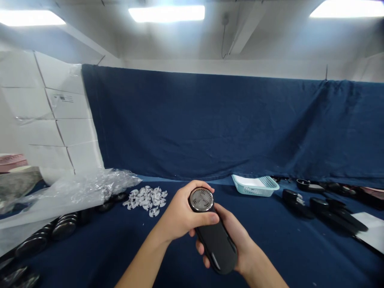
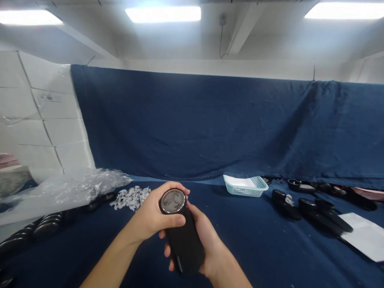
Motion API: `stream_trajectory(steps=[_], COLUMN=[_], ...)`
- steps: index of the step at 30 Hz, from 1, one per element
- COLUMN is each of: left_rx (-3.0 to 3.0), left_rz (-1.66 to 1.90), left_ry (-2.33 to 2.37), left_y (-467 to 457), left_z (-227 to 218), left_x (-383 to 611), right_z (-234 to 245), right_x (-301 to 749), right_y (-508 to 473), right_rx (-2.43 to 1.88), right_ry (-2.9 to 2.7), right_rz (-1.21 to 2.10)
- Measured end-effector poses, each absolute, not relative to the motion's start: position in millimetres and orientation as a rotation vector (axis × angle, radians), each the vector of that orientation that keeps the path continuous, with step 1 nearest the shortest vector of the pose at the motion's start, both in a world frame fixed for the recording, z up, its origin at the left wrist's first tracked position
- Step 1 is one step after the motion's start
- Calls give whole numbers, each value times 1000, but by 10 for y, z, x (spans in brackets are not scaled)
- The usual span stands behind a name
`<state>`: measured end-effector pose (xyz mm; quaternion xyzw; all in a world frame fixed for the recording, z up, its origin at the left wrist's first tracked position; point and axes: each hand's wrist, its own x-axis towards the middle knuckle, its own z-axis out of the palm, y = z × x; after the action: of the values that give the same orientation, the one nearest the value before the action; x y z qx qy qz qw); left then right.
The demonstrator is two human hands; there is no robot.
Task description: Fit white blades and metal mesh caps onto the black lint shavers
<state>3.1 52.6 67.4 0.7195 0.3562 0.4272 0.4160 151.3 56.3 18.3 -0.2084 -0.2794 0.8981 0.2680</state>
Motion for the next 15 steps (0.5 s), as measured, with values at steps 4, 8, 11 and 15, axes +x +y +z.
stream_trajectory(steps=[4,8,11,15], left_rx=[1905,1923,1947,1972], left_rz=[1109,1078,1080,1081], left_ry=[747,735,715,682], left_y=[571,572,552,532], left_z=[679,696,712,725], left_x=[-37,-73,-80,-91], right_z=[165,158,168,225], right_x=[1494,1490,1500,1501], right_y=[540,511,493,458], right_rx=[-563,-606,-679,-715], right_ry=[-783,-822,-890,-918], right_rz=[2421,2412,2409,2390])
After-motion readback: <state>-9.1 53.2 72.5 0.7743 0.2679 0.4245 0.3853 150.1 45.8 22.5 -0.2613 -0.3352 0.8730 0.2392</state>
